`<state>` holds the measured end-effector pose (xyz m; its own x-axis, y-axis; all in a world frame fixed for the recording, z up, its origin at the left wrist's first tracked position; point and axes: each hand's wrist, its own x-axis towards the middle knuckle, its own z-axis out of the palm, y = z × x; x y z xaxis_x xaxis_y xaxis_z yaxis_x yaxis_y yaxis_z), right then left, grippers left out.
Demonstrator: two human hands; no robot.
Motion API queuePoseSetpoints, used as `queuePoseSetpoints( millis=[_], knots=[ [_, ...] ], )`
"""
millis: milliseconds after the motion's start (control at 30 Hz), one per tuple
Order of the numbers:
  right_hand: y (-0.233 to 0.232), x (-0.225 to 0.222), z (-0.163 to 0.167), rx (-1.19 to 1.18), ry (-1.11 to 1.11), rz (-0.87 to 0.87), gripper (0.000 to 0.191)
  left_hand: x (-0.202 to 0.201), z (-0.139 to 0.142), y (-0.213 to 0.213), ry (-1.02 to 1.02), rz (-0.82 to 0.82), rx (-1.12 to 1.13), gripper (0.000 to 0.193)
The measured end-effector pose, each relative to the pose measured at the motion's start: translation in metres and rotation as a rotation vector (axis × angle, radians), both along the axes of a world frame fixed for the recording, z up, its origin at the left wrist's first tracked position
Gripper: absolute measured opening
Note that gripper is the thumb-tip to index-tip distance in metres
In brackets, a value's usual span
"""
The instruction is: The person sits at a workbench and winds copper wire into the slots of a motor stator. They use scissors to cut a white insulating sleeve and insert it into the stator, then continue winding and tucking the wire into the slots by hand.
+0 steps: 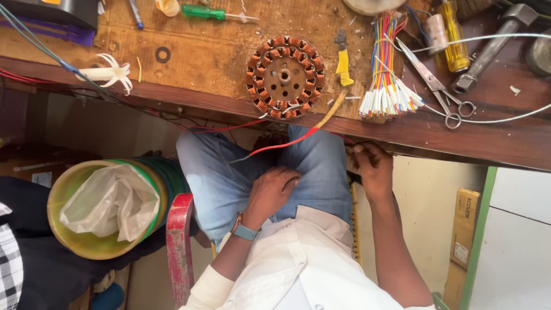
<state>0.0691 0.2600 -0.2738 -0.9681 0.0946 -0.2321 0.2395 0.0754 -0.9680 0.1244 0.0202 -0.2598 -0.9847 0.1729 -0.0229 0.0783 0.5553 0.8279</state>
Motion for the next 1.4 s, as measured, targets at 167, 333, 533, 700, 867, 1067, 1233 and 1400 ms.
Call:
queuePoseSetpoints(
  millis=[167,333,533,700,867,1067,1233,1400],
  knots=[
    [0.007,0.016,0.003,0.158,-0.113,0.083,0.014,0.017,-0.003,0.023,0.038,-0.140,0.034,0.014],
    [0.019,0.051,0.069,0.482,0.402,0.186,0.012,0.025,0.047,0.026,0.260,-0.251,0.073,0.015],
    [0.040,0.029,0.124,0.498,0.489,-0.116,0.022,-0.012,0.103,0.061,0.628,-0.125,0.022,0.031],
    [0.025,0.011,0.142,0.621,0.601,-0.014,0.035,-0.051,0.127,0.088,0.703,-0.121,0.006,0.054],
    [0.007,-0.005,0.137,0.657,0.598,-0.021,0.027,-0.072,0.115,0.074,0.582,-0.083,0.136,0.041],
    [-0.002,-0.022,0.131,0.570,0.444,-0.053,0.016,-0.083,0.084,0.068,0.601,0.017,0.109,0.039],
    [-0.019,-0.020,0.140,0.590,0.523,-0.049,0.021,-0.082,0.074,0.074,0.733,0.124,-0.057,0.035],
    [-0.032,-0.002,0.135,0.701,0.516,-0.189,0.018,-0.081,0.070,0.078,0.713,0.154,-0.110,0.035]
  ],
)
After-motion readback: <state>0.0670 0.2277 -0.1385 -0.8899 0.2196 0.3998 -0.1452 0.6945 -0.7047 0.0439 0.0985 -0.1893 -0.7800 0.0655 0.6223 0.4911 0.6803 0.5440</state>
